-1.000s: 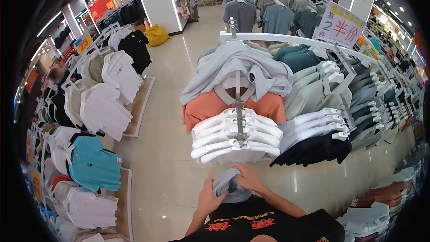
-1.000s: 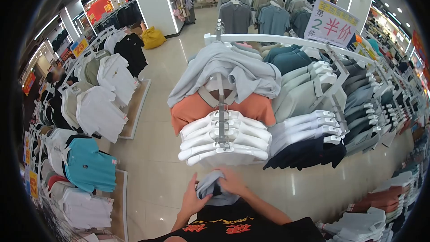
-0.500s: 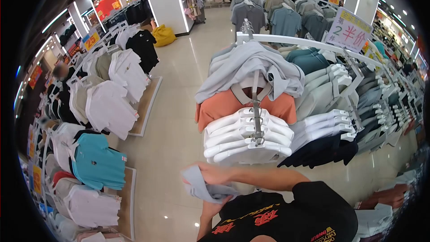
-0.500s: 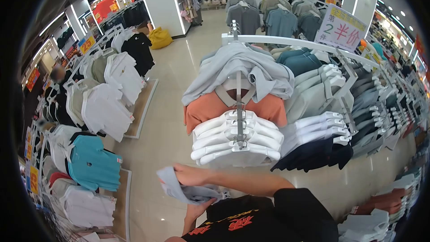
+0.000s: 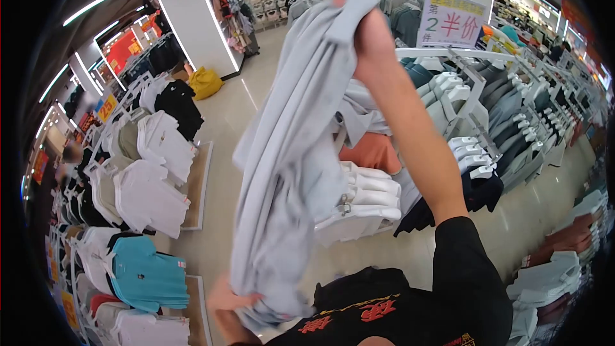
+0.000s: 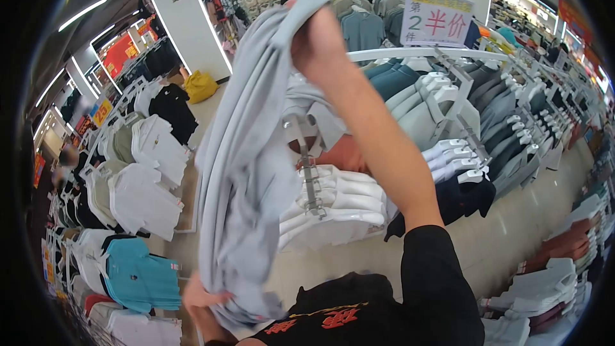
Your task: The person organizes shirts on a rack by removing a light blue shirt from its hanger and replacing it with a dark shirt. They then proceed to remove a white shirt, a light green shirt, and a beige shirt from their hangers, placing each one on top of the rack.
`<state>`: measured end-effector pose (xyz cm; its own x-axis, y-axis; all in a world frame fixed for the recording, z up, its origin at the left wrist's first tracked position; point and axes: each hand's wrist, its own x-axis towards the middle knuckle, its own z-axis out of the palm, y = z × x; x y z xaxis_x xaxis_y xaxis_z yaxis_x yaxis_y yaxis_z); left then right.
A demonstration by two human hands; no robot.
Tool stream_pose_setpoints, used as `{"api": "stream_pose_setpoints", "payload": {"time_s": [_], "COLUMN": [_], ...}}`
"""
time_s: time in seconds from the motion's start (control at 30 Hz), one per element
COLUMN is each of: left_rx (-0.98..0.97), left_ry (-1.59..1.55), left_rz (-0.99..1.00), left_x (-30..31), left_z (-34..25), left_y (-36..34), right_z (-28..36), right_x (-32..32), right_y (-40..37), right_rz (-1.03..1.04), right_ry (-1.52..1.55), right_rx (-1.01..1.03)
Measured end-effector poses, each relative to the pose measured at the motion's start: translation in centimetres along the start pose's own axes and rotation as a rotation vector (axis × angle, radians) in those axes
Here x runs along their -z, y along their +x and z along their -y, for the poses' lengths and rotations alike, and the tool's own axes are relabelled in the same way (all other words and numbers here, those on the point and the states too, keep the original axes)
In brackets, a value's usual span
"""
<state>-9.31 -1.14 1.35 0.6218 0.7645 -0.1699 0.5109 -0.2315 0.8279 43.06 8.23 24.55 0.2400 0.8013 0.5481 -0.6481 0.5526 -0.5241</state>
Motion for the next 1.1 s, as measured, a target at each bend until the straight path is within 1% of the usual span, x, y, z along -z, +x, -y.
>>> {"api": "stream_pose_setpoints", "payload": {"time_s": [0.03,0.07,0.1,0.13,0.17,0.2,0.23,0.27,0.3,0.37,0.43,0.5,0.53,0.57,0.6,0.63,0.67,0.7,0.77,0.8,0.87,0.9,1.0,1.07,1.1], "left_rx": [0.193,0.035,-0.065,-0.161,-0.241,-0.383,-0.525,-0.601,-0.672,-0.711,-0.681,-0.653,-0.627,-0.599,-0.584,-0.568,-0.549,-0.552,-0.558,-0.529,-0.461,-0.462,-0.454,-0.428,-0.442], "left_ry": [-0.009,-0.014,-0.114,-0.092,0.018,-0.007,-0.031,0.093,0.219,0.279,0.292,0.387,0.395,0.403,0.415,0.428,0.441,0.421,0.379,0.343,0.268,0.272,0.247,0.177,0.16], "left_rz": [0.02,-0.349,-0.492,-0.785,-0.944,-0.895,-0.844,-0.894,-0.944,-0.927,-0.822,-0.716,-0.666,-0.618,-0.593,-0.567,-0.539,-0.544,-0.549,-0.552,-0.559,-0.572,-0.59,-0.567,-0.59], "left_x": [2.7,3.8,5.9,6.9,7.8,8.6,9.3,9.7,9.7,8.6,7.4,6.1,5.3,4.5,3.6,2.5,1.8,1.3,0.5,0.3,0.2,0.1,0.3,0.2,0.1], "left_z": [-2.8,-0.9,-1.0,-2.3,-5.6,-8.8,-11.5,-13.2,-14.2,-15.4,-14.1,-10.8,-8.9,-7.0,-5.4,-4.0,-3.2,-2.9,-2.9,-3.2,-3.4,-3.4,-2.5,-1.1,-0.3], "left_y": [0.8,1.3,3.6,6.2,9.1,11.6,14.1,16.9,19.7,24.6,29.5,33.6,35.3,36.4,37.2,37.7,37.6,37.2,36.6,36.2,34.9,34.2,33.0,32.2,31.8], "right_z": [2.1,4.1,5.7,7.0,7.9,8.6,9.0,9.3,9.5,9.3,8.4,7.3,6.9,6.9,6.4,5.9,5.5,4.9,3.6,3.0,1.6,1.0,-0.3,-0.9,-1.0], "right_x": [1.2,2.4,4.0,5.2,5.4,7.0,10.2,12.8,14.4,16.6,17.4,24.1,24.7,24.4,25.7,25.6,25.8,26.1,26.7,27.1,28.0,27.8,27.1,26.8,26.7], "right_y": [1.0,1.7,2.5,2.9,2.3,2.7,3.7,4.2,3.7,2.0,-1.0,-2.7,-4.7,-6.5,-8.0,-9.5,-10.8,-11.8,-13.7,-14.4,-15.0,-15.2,-16.5,-16.9,-17.1], "right_rz": [-0.002,-0.003,-0.043,-0.082,-0.114,-0.133,-0.151,-0.168,-0.226,-0.346,-0.406,-0.26,-0.248,-0.174,-0.044,-0.014,0.039,0.091,0.165,0.202,0.2,0.201,0.232,0.171,0.137], "right_ry": [-0.027,-0.053,-0.089,-0.126,-0.101,-0.13,-0.157,-0.183,-0.331,-0.62,-0.884,-1.217,-1.351,-1.482,-1.527,-1.458,-1.486,-1.513,-1.577,-1.608,-1.555,-1.528,-1.668,-1.674,-1.678], "right_rx": [0.046,0.091,0.12,0.152,0.191,0.242,0.294,0.345,0.32,0.26,0.079,-0.116,-0.284,-0.447,-0.417,-0.49,-0.525,-0.561,-0.57,-0.578,-0.596,-0.605,-0.407,-0.436,-0.45]}}
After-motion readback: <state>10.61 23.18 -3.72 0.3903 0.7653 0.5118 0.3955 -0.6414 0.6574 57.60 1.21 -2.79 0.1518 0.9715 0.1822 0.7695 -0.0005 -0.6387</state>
